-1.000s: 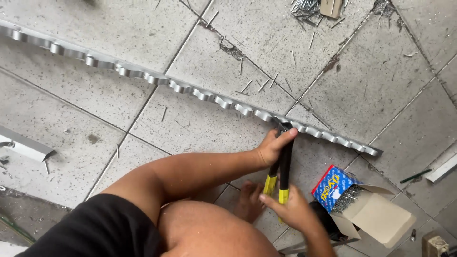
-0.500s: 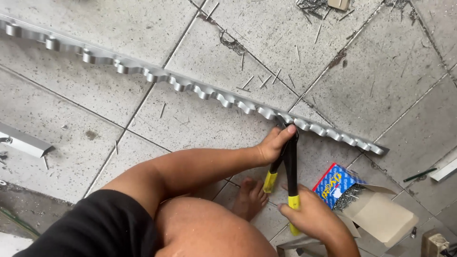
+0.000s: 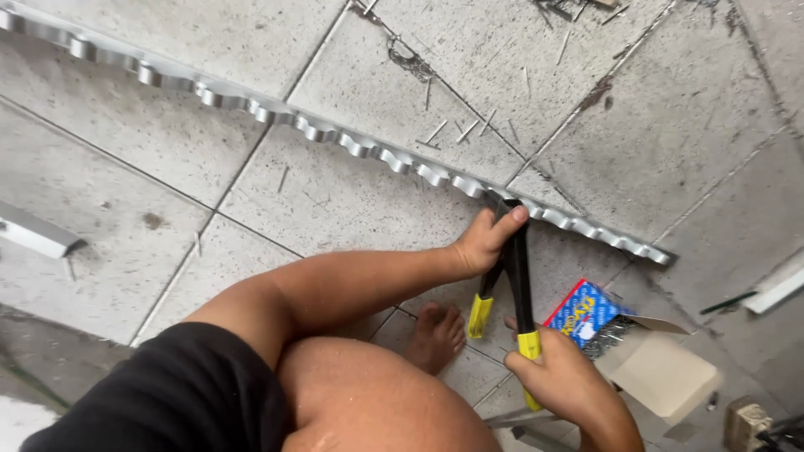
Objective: Using a manual hand riveter to join aluminum strips together and gathering loose rivets on the floor.
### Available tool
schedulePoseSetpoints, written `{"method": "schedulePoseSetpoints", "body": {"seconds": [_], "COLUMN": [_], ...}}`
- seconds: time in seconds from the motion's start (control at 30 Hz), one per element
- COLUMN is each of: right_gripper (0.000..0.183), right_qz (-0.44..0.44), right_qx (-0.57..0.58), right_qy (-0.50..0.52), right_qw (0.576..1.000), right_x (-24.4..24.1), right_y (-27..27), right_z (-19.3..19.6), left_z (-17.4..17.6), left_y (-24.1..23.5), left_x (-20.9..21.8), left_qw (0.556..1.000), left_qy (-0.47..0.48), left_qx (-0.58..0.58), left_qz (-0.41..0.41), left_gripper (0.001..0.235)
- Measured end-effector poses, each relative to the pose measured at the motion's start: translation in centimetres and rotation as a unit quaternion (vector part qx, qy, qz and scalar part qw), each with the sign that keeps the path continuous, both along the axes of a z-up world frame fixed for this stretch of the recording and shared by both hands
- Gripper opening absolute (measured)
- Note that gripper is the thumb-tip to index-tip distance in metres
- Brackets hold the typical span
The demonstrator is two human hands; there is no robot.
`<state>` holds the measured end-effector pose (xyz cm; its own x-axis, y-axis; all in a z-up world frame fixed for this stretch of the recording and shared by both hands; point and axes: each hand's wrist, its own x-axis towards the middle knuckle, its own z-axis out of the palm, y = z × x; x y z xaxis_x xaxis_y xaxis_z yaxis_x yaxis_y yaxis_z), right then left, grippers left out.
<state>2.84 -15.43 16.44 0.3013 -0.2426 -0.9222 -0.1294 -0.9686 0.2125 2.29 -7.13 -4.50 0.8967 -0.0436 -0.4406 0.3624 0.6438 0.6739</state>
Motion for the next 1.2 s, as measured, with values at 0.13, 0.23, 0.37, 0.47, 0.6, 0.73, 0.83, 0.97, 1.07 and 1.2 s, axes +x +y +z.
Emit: {"method": "schedulePoseSetpoints", "body": {"seconds": [0.13, 0.23, 0.37, 0.47, 0.6, 0.73, 0.83, 0.97, 1.07, 1.2], "right_gripper": [0.057, 0.056, 0.029, 0.036, 0.033, 0.019, 0.063, 0.051, 0.040, 0.065], "right_qz": [-0.010, -0.038, -0.061, -0.084, -0.125, -0.115, 0.035, 0.004, -0.126, -0.301], "right_qx": [-0.015, -0.009, 0.031, 0.052, 0.102, 0.113, 0.056, 0.087, 0.122, 0.181], "right_qy": [-0.004, -0.010, -0.012, -0.102, -0.142, -0.094, 0.038, -0.052, -0.114, -0.218], "right_qw": [1.000, 0.999, 0.998, 0.990, 0.977, 0.982, 0.997, 0.995, 0.978, 0.911], "right_x": [0.2, -0.2, -2.5, -5.7, -5.4, -3.4, -1.9, -2.9, -7.2, -9.0], "right_y": [-1.0, -0.9, -0.8, -3.7, -1.9, -1.1, -2.4, -5.5, -7.1, -4.6], "right_z": [0.0, -0.4, -4.2, -9.6, -9.1, -6.1, -1.8, -4.3, -9.2, -11.1], "left_z": [-0.2, 0.3, 0.6, 2.7, 2.9, 1.2, -0.6, -0.1, 1.5, 3.2], "left_y": [-0.5, 0.2, 0.6, 1.1, 1.1, 0.8, 0.5, 0.5, 0.3, 1.7], "left_x": [0.0, -0.2, -0.8, -0.4, -0.4, -0.6, -1.3, 0.1, -0.6, 0.4], "left_qw": [0.999, 0.998, 0.999, 0.996, 0.994, 0.995, 0.998, 0.999, 0.993, 0.988], "left_qy": [-0.024, -0.049, -0.020, 0.089, 0.107, 0.102, -0.061, 0.032, 0.121, 0.145], "left_qx": [0.038, 0.028, 0.039, 0.010, -0.011, -0.013, -0.013, 0.008, 0.016, 0.011], "left_qz": [0.025, 0.032, 0.006, 0.011, -0.006, 0.011, -0.020, -0.008, -0.004, -0.051], "left_gripper": [0.053, 0.031, 0.039, 0.053, 0.053, 0.053, 0.037, 0.044, 0.054, 0.056]}}
